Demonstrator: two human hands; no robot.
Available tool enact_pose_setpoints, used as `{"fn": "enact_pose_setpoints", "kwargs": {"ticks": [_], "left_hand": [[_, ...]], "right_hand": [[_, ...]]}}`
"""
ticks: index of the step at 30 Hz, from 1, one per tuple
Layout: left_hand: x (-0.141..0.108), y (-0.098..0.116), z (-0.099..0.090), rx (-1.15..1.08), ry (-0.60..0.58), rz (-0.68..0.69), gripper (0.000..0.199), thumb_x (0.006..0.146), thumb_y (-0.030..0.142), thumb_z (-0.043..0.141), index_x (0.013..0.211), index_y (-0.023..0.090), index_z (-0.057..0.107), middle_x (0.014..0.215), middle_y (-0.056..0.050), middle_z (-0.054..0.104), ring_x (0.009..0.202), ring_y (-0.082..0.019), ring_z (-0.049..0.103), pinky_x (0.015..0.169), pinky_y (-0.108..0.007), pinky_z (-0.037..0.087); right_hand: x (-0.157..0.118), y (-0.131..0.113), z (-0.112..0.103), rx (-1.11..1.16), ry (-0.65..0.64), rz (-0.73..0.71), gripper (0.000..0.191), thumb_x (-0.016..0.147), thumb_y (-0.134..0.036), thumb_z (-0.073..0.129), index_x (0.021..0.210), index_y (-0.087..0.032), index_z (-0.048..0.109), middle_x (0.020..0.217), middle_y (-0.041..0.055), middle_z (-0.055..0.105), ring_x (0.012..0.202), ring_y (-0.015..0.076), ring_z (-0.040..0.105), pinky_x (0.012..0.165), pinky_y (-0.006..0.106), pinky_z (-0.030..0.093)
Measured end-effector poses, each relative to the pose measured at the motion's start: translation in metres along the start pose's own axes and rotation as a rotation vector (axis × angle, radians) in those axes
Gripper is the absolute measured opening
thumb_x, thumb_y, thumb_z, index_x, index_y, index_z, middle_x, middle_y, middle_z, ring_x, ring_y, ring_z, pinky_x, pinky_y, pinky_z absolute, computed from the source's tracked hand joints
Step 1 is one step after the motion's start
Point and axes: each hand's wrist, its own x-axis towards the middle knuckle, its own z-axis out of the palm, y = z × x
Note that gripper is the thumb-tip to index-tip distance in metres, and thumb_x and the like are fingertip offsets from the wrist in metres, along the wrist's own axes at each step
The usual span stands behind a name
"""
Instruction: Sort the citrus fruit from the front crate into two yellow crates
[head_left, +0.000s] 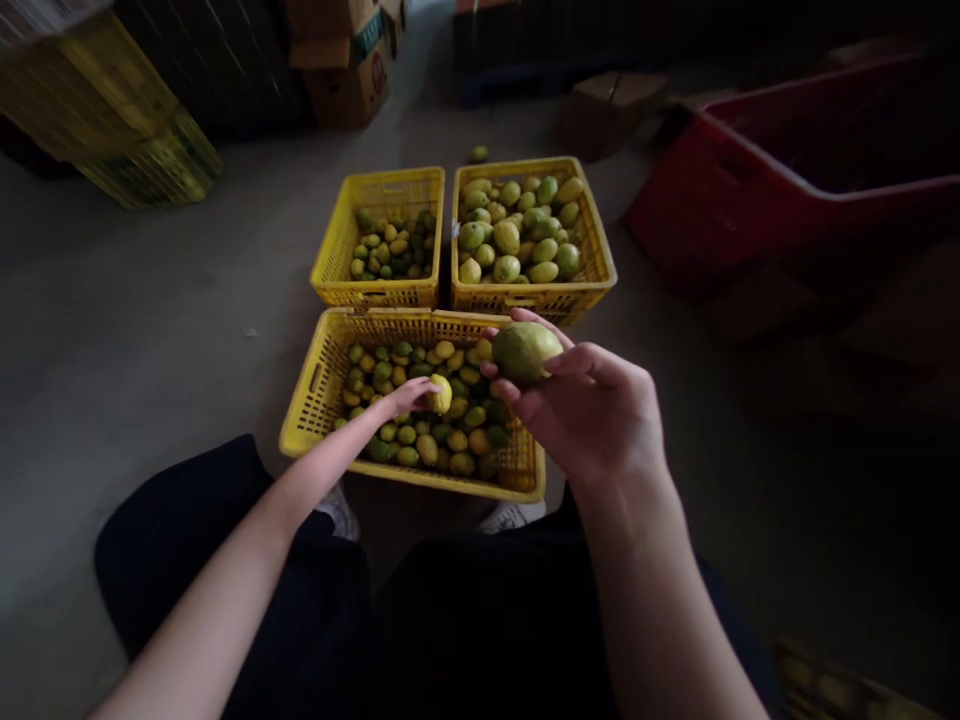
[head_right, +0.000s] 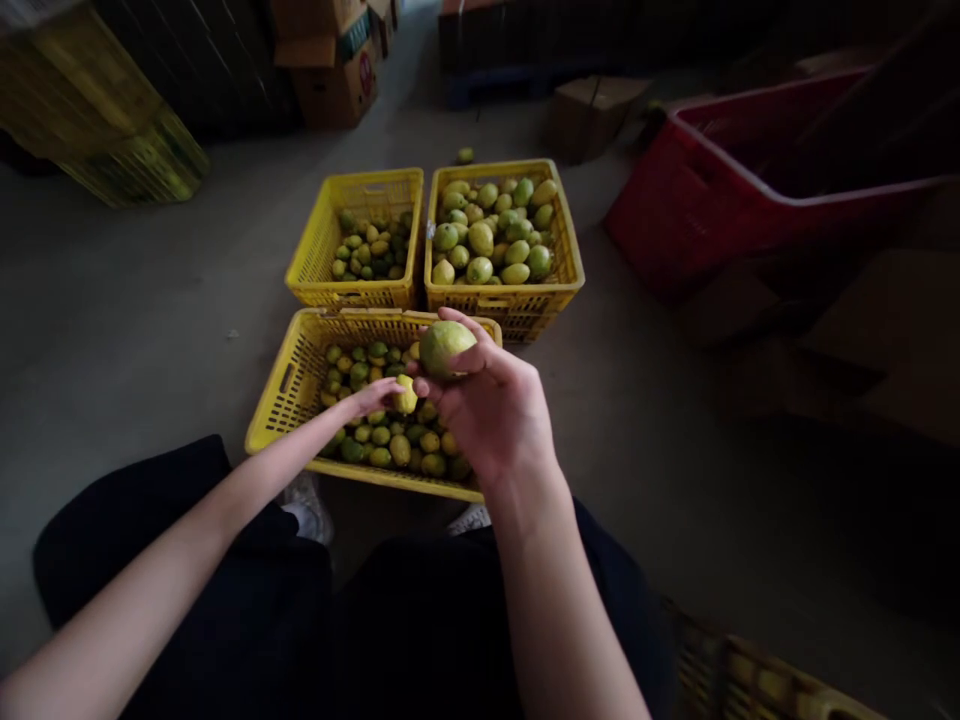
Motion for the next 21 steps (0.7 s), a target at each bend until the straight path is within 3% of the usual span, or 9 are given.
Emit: {"fn": "enact_pose_setpoints", "kwargs": {"ticks": [5,8,11,15,21], "left_hand": [[-0.069,0.083,-0.048,-0.303,-0.29,0.131,0.046,0.065,0.026,0.051,0.107,0.012,0.065,0.098,-0.012,0.069,0.093,-0.024,0.064,0.086,-0.038,0.049],[-0.116,0.113,-0.063,-0.506,-0.26,0.249,0.049,0.071,0.034,0.048,0.114,0.014,0.062,0.103,-0.012,0.069,0.089,-0.023,0.064,0.082,-0.038,0.05],[-0.138,0.121,-0.066,-0.701,-0.146,0.319,0.037,0.082,0.041,0.046,0.105,0.017,0.061,0.099,-0.008,0.068,0.078,-0.015,0.063,0.072,-0.029,0.052],[-0.131,0.117,-0.067,-0.949,-0.115,0.299,0.014,0.083,0.031,0.05,0.085,0.018,0.056,0.075,-0.001,0.06,0.06,-0.007,0.055,0.055,-0.016,0.048],[-0.121,0.112,-0.06,-0.864,-0.14,0.299,0.01,0.075,0.025,0.056,0.077,0.016,0.053,0.067,0.002,0.054,0.05,-0.006,0.05,0.046,-0.017,0.044]], "right_hand": [[0.002,0.005,0.03,-0.023,-0.196,0.055,0.04,0.06,-0.018,0.051,0.098,-0.017,0.063,0.087,0.0079,0.069,0.066,0.0195,0.063,0.046,0.026,0.049],[0.005,0.014,0.054,-0.073,-0.283,0.084,0.033,0.064,-0.026,0.052,0.094,-0.017,0.063,0.083,0.0079,0.069,0.059,0.0166,0.062,0.044,0.024,0.048],[0.009,0.03,0.067,-0.185,-0.33,0.12,0.029,0.07,-0.041,0.056,0.085,-0.018,0.063,0.074,0.007,0.068,0.05,0.0153,0.058,0.042,0.026,0.046],[0.019,0.057,0.061,-0.285,-0.283,0.16,0.043,0.071,-0.062,0.059,0.073,-0.019,0.061,0.059,0.0055,0.063,0.047,0.0153,0.057,0.042,0.026,0.044],[0.043,0.08,0.053,-0.22,-0.007,0.053,0.046,0.069,-0.066,0.061,0.062,-0.021,0.056,0.052,0.0019,0.06,0.04,0.0146,0.052,0.037,0.028,0.041]]}}
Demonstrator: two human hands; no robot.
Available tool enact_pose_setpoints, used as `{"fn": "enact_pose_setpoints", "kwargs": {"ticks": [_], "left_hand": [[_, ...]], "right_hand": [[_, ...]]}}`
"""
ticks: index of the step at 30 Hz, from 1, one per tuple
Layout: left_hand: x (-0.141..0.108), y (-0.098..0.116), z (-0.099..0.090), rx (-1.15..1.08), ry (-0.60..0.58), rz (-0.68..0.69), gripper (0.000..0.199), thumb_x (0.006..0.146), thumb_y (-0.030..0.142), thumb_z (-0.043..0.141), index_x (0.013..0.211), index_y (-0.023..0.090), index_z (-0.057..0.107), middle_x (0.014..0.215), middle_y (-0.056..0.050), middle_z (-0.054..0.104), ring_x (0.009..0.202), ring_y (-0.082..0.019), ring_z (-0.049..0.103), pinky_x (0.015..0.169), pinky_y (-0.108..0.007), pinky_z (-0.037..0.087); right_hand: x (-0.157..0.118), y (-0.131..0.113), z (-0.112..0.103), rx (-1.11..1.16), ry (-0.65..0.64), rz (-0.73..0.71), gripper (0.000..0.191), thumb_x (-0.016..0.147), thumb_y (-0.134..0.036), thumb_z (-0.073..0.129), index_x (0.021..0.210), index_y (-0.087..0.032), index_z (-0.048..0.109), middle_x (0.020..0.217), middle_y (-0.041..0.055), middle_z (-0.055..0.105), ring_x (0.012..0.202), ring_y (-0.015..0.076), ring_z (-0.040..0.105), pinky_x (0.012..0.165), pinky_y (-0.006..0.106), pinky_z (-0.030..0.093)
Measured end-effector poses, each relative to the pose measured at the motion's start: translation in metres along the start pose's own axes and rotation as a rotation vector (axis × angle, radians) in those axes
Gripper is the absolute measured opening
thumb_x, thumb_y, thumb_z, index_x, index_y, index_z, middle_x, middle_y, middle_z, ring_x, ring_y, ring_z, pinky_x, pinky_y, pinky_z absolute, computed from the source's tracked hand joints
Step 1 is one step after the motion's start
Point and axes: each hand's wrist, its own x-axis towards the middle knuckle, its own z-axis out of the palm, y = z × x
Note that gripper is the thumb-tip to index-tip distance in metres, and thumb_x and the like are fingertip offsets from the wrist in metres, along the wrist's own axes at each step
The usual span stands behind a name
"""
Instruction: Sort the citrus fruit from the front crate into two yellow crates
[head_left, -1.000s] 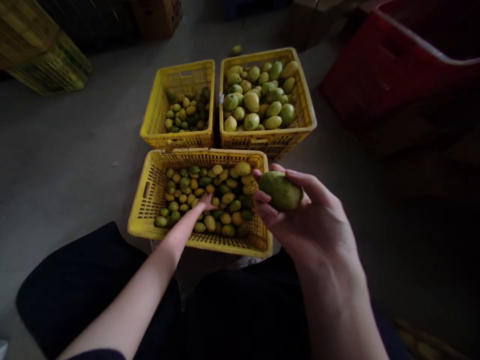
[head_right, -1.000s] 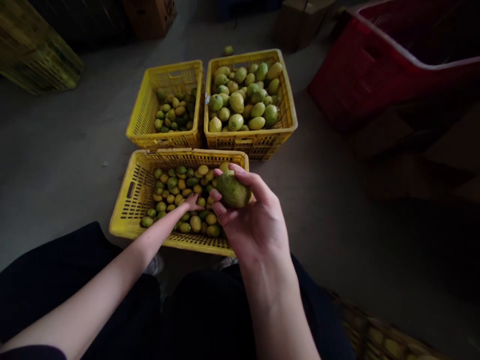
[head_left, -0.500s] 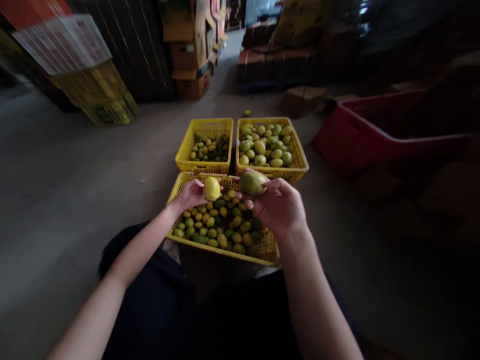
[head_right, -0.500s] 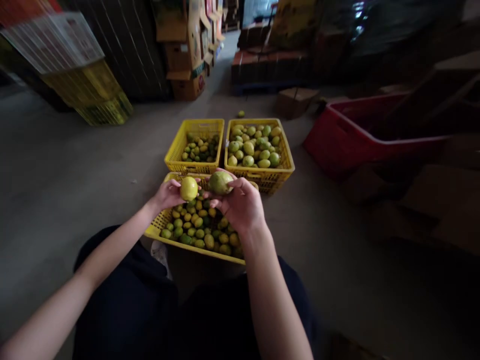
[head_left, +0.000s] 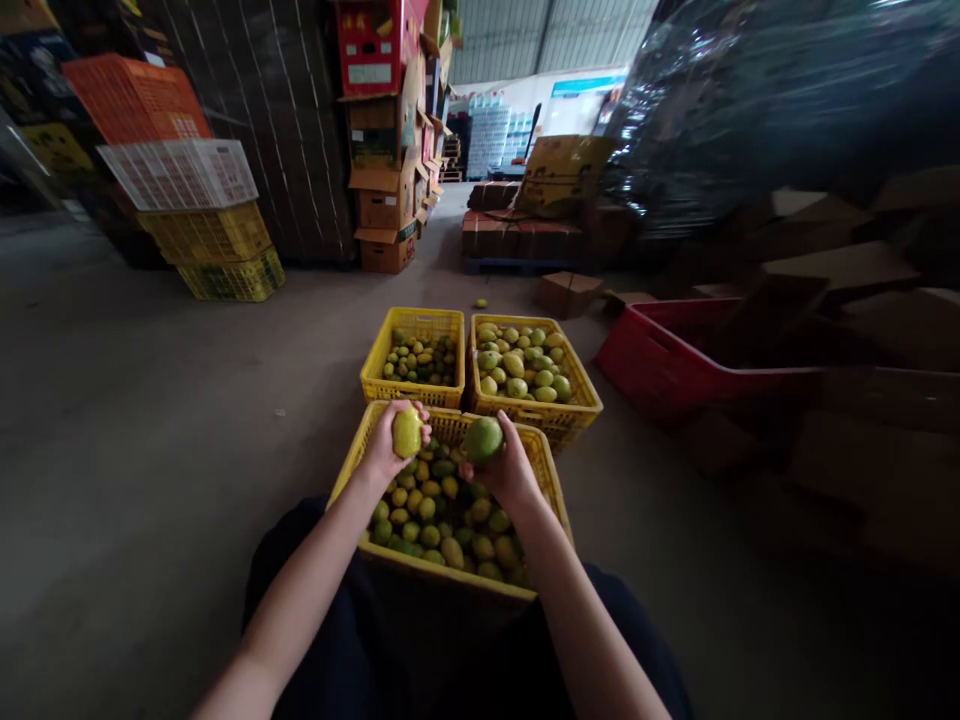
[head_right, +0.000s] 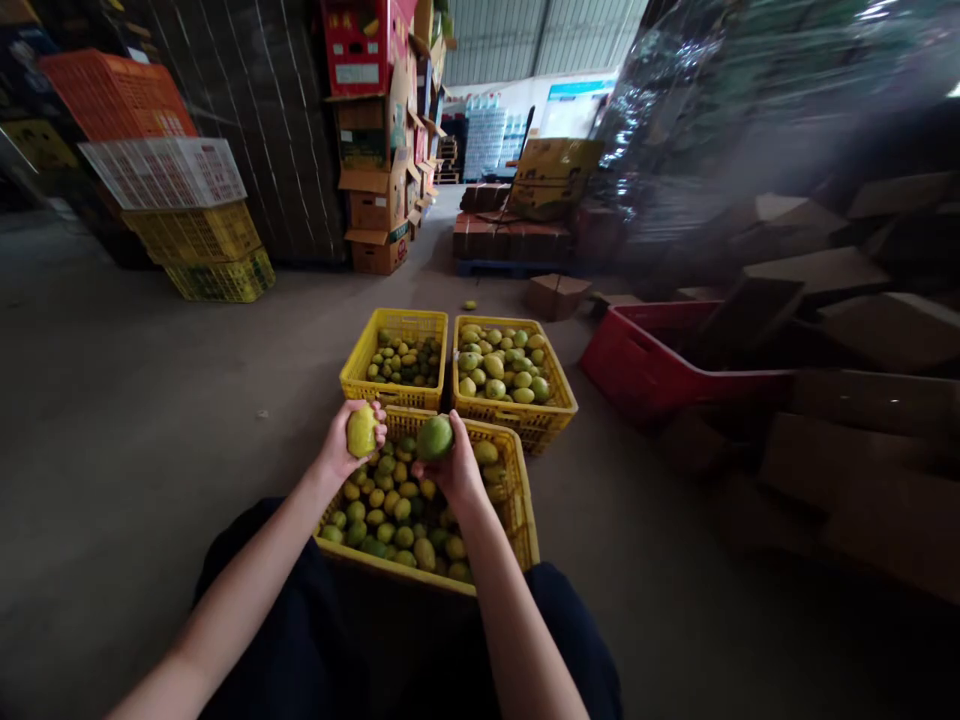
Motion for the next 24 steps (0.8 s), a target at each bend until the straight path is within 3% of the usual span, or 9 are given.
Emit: {"fn": "enact_pose_setpoints", "kwargs": {"ticks": [5,10,15,17,20,24], "left_hand": [[-0.003,-0.006,0.003,0.12,-0.109,-0.071,0.016,0.07,0.029,0.058,0.078,0.016,0.056,0.069,-0.002,0.058,0.056,-0.012,0.057,0.049,-0.022,0.048],[0.001,-0.019,0.008,0.065,0.052,0.069,0.02,0.075,0.029,0.054,0.092,0.019,0.058,0.091,-0.006,0.069,0.095,-0.022,0.066,0.078,-0.035,0.057],[0.018,-0.045,0.01,0.136,0.148,0.097,0.017,0.073,0.029,0.063,0.086,0.018,0.061,0.093,-0.005,0.072,0.105,-0.023,0.064,0.089,-0.033,0.053],[0.024,-0.057,0.011,0.213,0.168,0.124,0.019,0.075,0.033,0.062,0.085,0.016,0.062,0.094,-0.006,0.072,0.109,-0.024,0.063,0.091,-0.034,0.052],[0.024,-0.073,0.016,0.224,0.164,0.187,0.024,0.082,0.033,0.053,0.094,0.016,0.065,0.105,-0.006,0.071,0.118,-0.023,0.058,0.099,-0.032,0.048],[0.014,-0.082,0.023,0.211,0.017,0.173,0.035,0.088,0.028,0.044,0.111,0.016,0.066,0.123,-0.004,0.066,0.134,-0.018,0.043,0.112,-0.028,0.034]], "right_hand": [[0.014,0.005,0.006,0.038,0.051,-0.066,0.043,0.066,-0.062,0.065,0.063,-0.021,0.053,0.047,-0.0005,0.056,0.042,0.0163,0.054,0.033,0.026,0.036],[0.02,0.006,0.004,0.111,0.086,-0.158,0.037,0.068,-0.055,0.069,0.074,-0.022,0.055,0.056,-0.003,0.061,0.046,0.0153,0.057,0.037,0.026,0.041],[0.023,0.009,0.004,0.208,0.024,-0.161,0.034,0.067,-0.048,0.073,0.077,-0.02,0.058,0.068,0.0007,0.067,0.062,0.0171,0.063,0.048,0.027,0.049],[0.025,0.016,0.006,0.189,0.079,-0.252,0.035,0.063,-0.042,0.077,0.081,-0.022,0.056,0.073,-0.0015,0.067,0.069,0.0167,0.065,0.054,0.026,0.052],[0.029,0.03,0.005,0.074,0.223,-0.416,0.051,0.053,-0.027,0.084,0.093,-0.025,0.052,0.081,-0.0052,0.067,0.077,0.0154,0.066,0.063,0.024,0.054],[0.036,0.04,-0.003,-0.044,0.351,-0.522,0.067,0.046,-0.02,0.087,0.1,-0.027,0.048,0.084,-0.0062,0.066,0.079,0.0144,0.064,0.067,0.023,0.054]]}}
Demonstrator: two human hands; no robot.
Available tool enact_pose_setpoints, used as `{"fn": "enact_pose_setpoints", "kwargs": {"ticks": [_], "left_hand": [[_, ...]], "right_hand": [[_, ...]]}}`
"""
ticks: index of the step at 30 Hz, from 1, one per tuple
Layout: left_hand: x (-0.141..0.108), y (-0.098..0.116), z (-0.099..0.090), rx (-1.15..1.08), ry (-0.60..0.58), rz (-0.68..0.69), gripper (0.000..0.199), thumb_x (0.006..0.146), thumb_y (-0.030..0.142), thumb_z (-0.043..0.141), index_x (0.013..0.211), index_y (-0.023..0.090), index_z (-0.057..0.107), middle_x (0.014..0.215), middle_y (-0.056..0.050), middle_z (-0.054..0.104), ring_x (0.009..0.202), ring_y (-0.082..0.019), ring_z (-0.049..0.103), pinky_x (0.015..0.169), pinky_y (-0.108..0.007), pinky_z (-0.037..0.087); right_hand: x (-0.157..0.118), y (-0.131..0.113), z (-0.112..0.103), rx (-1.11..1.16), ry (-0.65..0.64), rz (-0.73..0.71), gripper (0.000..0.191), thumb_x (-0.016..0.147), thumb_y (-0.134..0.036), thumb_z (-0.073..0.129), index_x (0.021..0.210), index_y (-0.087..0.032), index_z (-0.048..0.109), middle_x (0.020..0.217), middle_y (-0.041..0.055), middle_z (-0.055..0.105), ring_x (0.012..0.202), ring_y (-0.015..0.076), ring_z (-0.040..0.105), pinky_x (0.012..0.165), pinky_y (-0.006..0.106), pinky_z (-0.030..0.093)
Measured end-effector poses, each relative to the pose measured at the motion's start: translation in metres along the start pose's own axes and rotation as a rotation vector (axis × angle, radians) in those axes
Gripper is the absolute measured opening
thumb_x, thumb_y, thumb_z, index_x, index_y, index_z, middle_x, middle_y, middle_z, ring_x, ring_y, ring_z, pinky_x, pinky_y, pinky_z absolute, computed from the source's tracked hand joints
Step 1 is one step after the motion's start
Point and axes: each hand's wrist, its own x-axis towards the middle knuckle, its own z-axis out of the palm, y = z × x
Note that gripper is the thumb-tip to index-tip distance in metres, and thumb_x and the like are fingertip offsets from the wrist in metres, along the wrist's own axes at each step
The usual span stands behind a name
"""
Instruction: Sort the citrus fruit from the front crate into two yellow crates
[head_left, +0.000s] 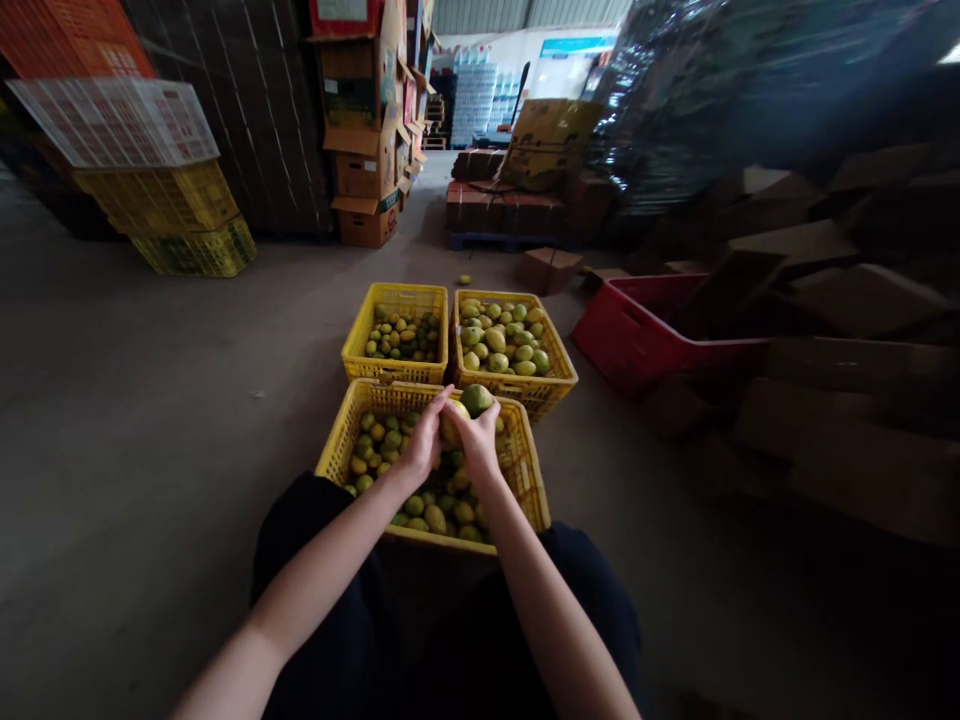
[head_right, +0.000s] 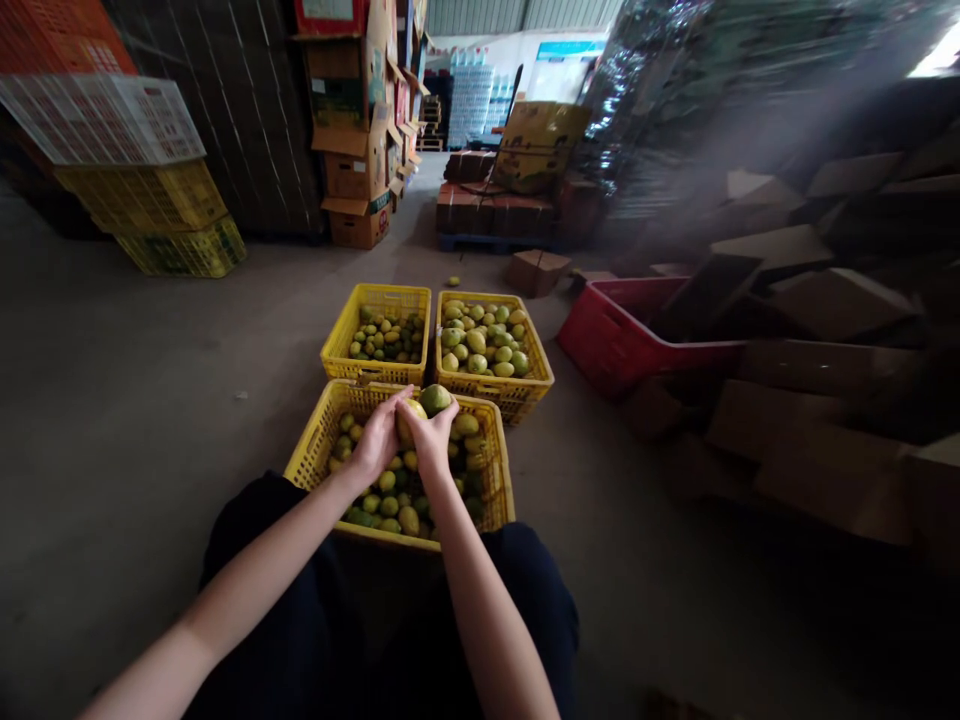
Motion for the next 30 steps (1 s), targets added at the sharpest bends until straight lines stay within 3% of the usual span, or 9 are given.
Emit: {"fn": "enact_pose_setpoints", "kwargs": {"ticks": [4,9,12,15,18,23,26,30], "left_hand": [[-0.002,0.004,-0.004,0.081,-0.112,-0.093,0.045,0.091,0.039,0.042,0.123,0.016,0.062,0.136,-0.006,0.058,0.141,-0.02,0.033,0.115,-0.031,0.028],[0.011,0.022,-0.025,0.298,0.087,-0.006,0.037,0.086,0.035,0.056,0.118,0.019,0.065,0.141,-0.005,0.053,0.139,-0.022,0.036,0.116,-0.032,0.023],[0.014,0.031,-0.031,0.302,0.024,0.016,0.028,0.079,0.032,0.068,0.103,0.017,0.07,0.123,-0.008,0.066,0.125,-0.024,0.052,0.107,-0.033,0.035],[0.013,0.033,-0.031,0.225,-0.011,0.019,0.029,0.075,0.039,0.073,0.089,0.014,0.07,0.097,-0.009,0.072,0.104,-0.024,0.063,0.091,-0.031,0.047],[0.014,0.036,-0.028,0.101,0.03,-0.075,0.034,0.077,0.046,0.07,0.084,0.012,0.069,0.083,-0.008,0.071,0.089,-0.022,0.067,0.077,-0.029,0.051],[0.019,0.05,-0.028,-0.21,0.218,-0.153,0.037,0.092,0.044,0.051,0.081,0.011,0.065,0.073,-0.009,0.068,0.063,-0.013,0.065,0.056,-0.02,0.05],[0.019,0.059,-0.029,-0.361,0.271,-0.178,0.037,0.094,0.042,0.046,0.084,0.011,0.064,0.07,-0.008,0.066,0.048,-0.007,0.055,0.039,-0.013,0.038],[0.017,0.06,-0.028,-0.404,0.319,-0.302,0.034,0.097,0.034,0.039,0.089,0.01,0.062,0.065,-0.007,0.062,0.042,-0.005,0.046,0.032,-0.009,0.03]], "right_hand": [[0.001,-0.002,-0.003,-0.055,-0.028,0.079,0.057,0.05,-0.026,0.084,0.096,-0.025,0.051,0.081,-0.0055,0.065,0.074,0.013,0.063,0.062,0.021,0.053],[-0.011,-0.017,0.002,-0.065,-0.341,0.384,0.042,0.055,-0.031,0.076,0.091,-0.022,0.056,0.058,-0.0067,0.058,0.045,0.0141,0.057,0.037,0.023,0.044],[-0.015,-0.025,0.004,-0.022,-0.444,0.438,0.037,0.056,-0.026,0.074,0.089,-0.022,0.058,0.055,-0.0067,0.058,0.037,0.0127,0.051,0.032,0.023,0.042],[-0.012,-0.034,0.003,0.084,-0.41,0.588,0.022,0.066,-0.031,0.066,0.084,-0.018,0.061,0.054,-0.0026,0.06,0.038,0.0129,0.053,0.034,0.023,0.043],[-0.008,-0.044,0.001,0.229,-0.423,0.707,0.026,0.078,-0.039,0.057,0.086,-0.016,0.064,0.06,0.0027,0.064,0.047,0.0139,0.058,0.037,0.021,0.044],[-0.008,-0.051,0.0,0.335,-0.498,0.61,0.023,0.078,-0.031,0.058,0.092,-0.014,0.067,0.074,0.0055,0.07,0.054,0.0134,0.06,0.041,0.02,0.045],[-0.005,-0.051,-0.002,0.347,-0.416,0.515,0.014,0.074,-0.026,0.059,0.077,-0.015,0.066,0.067,0.0035,0.068,0.049,0.0129,0.057,0.04,0.021,0.044],[0.001,-0.049,-0.006,0.331,-0.395,0.548,0.013,0.072,-0.025,0.057,0.063,-0.016,0.059,0.054,0.0018,0.06,0.044,0.0128,0.053,0.039,0.023,0.042]]}}
